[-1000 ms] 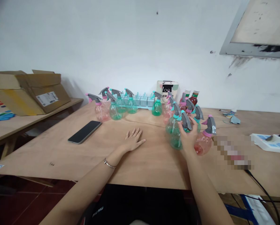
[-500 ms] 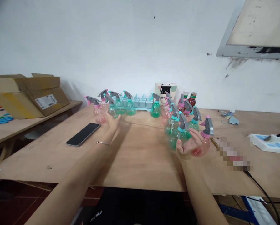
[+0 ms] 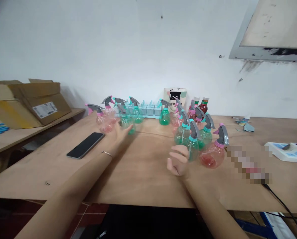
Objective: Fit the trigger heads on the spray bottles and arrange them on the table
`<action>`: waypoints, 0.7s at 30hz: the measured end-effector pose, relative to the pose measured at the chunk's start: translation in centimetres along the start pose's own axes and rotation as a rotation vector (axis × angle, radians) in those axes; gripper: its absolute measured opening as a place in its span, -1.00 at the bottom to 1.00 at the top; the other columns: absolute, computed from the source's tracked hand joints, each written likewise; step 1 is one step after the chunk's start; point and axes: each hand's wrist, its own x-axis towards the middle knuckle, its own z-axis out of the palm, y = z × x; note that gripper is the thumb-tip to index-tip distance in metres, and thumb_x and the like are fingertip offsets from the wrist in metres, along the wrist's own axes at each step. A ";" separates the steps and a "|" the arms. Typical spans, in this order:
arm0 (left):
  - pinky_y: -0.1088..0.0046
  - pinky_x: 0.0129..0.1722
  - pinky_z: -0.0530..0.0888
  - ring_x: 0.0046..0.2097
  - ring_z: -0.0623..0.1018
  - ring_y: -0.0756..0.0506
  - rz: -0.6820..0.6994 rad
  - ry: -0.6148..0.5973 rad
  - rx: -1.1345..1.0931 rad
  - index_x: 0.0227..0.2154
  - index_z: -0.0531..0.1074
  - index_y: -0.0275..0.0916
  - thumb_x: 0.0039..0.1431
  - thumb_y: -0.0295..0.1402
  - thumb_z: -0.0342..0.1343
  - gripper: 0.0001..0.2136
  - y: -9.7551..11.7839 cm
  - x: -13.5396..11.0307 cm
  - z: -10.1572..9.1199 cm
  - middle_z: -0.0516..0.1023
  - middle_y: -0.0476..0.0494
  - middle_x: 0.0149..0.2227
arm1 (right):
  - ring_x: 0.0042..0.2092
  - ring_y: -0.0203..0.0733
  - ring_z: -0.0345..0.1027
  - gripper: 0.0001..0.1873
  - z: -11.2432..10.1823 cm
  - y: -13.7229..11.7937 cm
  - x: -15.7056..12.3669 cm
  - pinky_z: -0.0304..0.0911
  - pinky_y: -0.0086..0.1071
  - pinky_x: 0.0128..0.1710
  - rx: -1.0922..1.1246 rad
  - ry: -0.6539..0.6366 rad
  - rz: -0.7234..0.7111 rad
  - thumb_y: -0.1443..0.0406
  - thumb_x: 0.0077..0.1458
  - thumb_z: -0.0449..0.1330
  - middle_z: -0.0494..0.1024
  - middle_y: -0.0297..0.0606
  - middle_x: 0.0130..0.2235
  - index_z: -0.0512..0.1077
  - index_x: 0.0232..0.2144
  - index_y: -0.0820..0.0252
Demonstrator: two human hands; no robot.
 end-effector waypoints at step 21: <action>0.27 -0.01 0.45 0.02 0.47 -0.19 0.166 -0.416 -0.308 0.03 0.28 -0.18 0.10 -0.02 0.16 -0.48 11.4 -14.7 -0.9 0.41 -0.24 -0.01 | 0.18 0.00 0.29 -0.46 9.6 4.1 4.5 0.07 -0.12 0.26 1.054 -0.434 1.072 0.16 -0.29 0.43 0.53 -0.20 0.02 0.48 -0.17 0.12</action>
